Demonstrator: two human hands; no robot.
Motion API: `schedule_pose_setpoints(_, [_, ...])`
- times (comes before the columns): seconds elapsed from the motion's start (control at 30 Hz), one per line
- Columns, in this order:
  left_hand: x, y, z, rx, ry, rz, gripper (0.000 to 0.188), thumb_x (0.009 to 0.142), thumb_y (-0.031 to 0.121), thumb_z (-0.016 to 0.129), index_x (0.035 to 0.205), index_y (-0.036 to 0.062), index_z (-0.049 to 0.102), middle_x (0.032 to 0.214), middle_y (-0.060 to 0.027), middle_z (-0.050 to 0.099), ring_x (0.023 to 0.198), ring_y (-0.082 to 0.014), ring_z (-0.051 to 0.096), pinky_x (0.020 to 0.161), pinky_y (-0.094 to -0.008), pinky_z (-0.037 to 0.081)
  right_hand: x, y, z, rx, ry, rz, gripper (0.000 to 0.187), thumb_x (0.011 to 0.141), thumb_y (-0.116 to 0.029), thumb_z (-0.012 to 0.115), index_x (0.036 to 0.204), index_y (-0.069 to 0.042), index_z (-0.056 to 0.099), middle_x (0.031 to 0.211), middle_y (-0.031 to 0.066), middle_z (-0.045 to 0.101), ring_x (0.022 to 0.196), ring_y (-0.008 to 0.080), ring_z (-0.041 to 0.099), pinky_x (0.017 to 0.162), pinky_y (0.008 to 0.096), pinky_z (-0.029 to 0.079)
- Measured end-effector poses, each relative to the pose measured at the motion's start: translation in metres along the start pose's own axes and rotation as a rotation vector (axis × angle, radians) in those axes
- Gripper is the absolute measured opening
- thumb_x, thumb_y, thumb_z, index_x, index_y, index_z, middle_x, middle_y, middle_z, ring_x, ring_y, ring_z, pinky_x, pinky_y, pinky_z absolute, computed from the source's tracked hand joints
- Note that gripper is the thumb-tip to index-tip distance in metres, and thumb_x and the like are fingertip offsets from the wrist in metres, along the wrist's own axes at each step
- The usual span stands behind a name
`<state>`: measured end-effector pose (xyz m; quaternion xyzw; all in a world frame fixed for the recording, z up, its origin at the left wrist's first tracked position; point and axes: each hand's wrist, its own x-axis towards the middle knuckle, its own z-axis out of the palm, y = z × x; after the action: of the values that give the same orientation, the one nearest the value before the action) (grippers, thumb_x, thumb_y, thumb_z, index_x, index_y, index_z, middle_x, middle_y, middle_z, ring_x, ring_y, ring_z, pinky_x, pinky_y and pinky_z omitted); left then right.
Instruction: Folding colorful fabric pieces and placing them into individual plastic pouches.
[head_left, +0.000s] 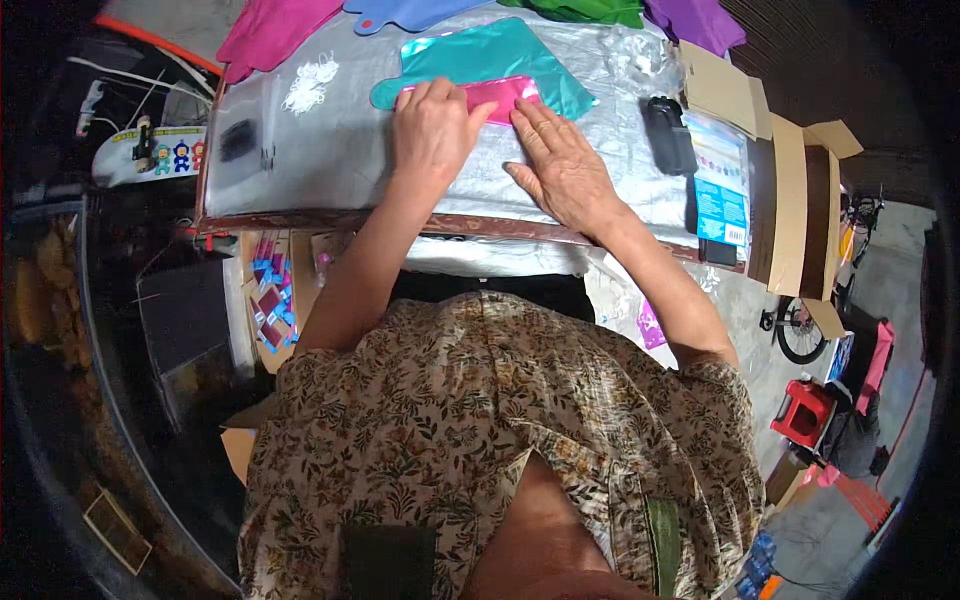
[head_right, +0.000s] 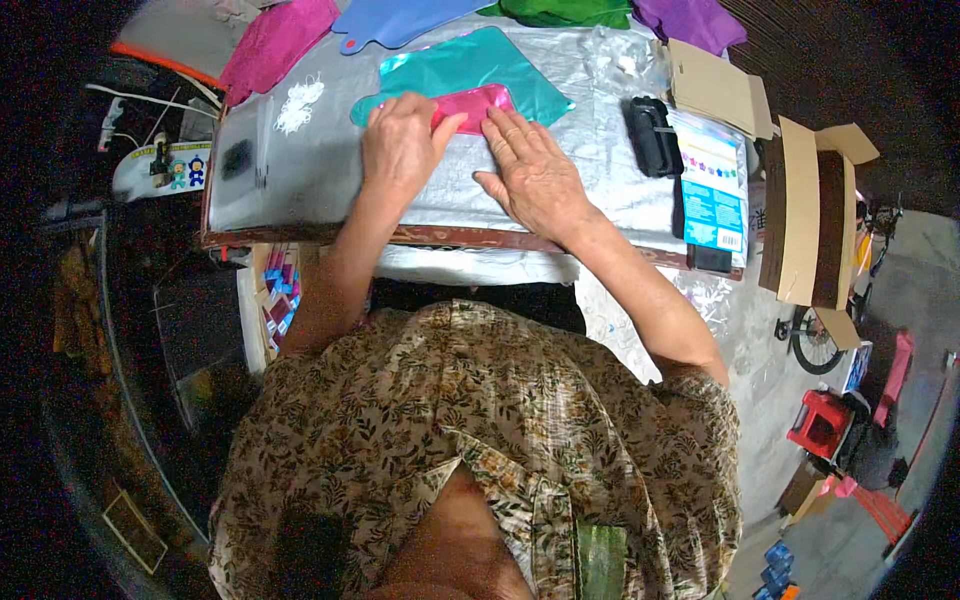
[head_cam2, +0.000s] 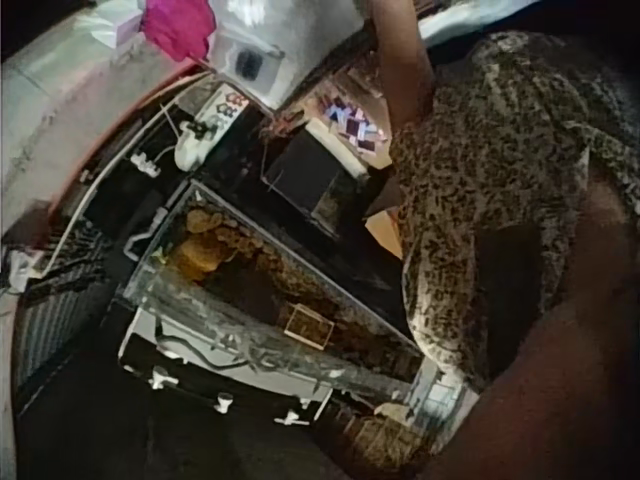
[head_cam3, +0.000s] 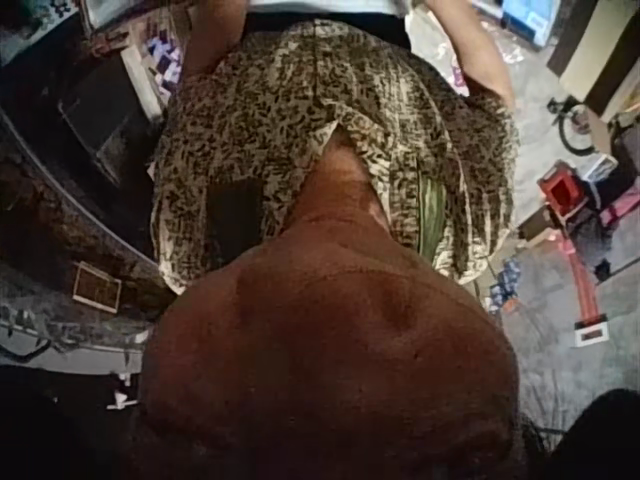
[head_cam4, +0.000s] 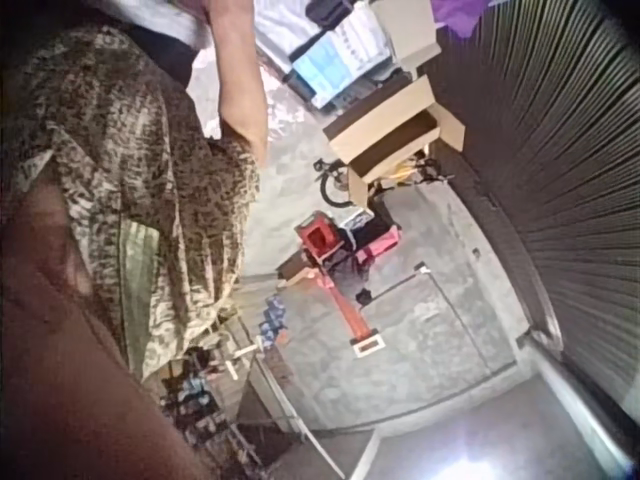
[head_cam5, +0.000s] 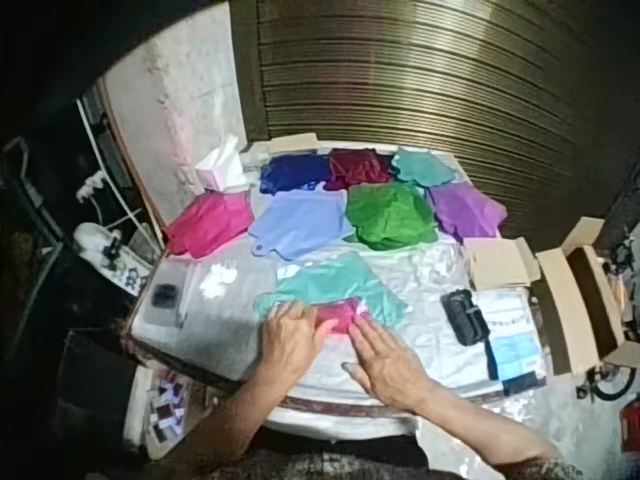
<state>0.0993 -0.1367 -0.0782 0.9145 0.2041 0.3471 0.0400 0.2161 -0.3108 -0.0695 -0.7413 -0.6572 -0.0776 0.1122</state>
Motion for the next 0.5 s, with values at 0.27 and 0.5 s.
schedule_pose_setpoints(0.27, [-0.013, 0.012, -0.002, 0.0, 0.039, -0.008, 0.037, 0.078, 0.042, 0.078, 0.081, 0.0058, 0.072, 0.087, -0.0067, 0.066, 0.088, -0.0243, 0.064, 0.077, -0.0405, 0.051, 0.082, 0.084, 0.017, 0.077, 0.41, 0.041, 0.047, 0.092, -0.03, 0.068, 0.125, 0.002, 0.059, 0.113, 0.0247, 0.061, 0.104, 0.0424, 0.059, 0.092, 0.0484, 0.049])
schedule_pose_setpoints(0.5, [-0.022, 0.022, -0.011, -0.072, 0.128, -0.005, 0.033, 0.077, 0.036, 0.081, 0.085, 0.0054, 0.072, 0.086, -0.0071, 0.068, 0.082, -0.0267, 0.067, 0.074, -0.0394, 0.054, 0.119, 0.1, 0.016, -0.237, 0.359, 0.2, 0.054, 0.089, -0.047, 0.067, 0.113, 0.001, 0.063, 0.11, 0.0245, 0.062, 0.103, 0.0415, 0.06, 0.087, 0.0499, 0.049])
